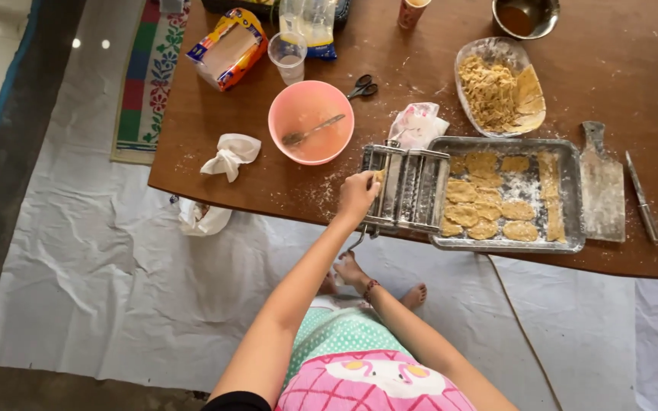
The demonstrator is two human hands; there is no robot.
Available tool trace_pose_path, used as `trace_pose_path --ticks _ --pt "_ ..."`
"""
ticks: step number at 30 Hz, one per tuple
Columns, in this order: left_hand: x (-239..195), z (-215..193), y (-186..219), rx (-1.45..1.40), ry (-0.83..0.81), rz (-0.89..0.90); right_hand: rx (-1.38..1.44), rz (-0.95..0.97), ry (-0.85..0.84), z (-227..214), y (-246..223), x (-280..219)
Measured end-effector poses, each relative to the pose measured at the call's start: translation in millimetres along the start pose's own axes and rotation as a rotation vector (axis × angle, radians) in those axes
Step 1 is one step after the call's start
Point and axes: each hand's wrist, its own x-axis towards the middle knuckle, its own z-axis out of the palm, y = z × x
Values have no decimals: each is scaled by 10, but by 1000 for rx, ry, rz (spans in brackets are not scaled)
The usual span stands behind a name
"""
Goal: The person is using a manual pasta machine to flatten small pieces of dough and then arranging them in a metal tray.
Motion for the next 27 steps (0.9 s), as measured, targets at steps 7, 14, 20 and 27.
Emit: trace_pose_path --ticks 7,14,20,27 --pt "120 -48 93 -60 5 -7 26 -103 -201 330 -554 -313" --pt "290 -161 44 -66 12 -76 298 -50 -360 622 298 283" --pt "319 -216 -243 -112 -13 -110 448 -42 -424 -224 -1477 -1857" --pt "272 22 -549 -424 -15 -159 333 -150 -333 -765 -1570 -2431"
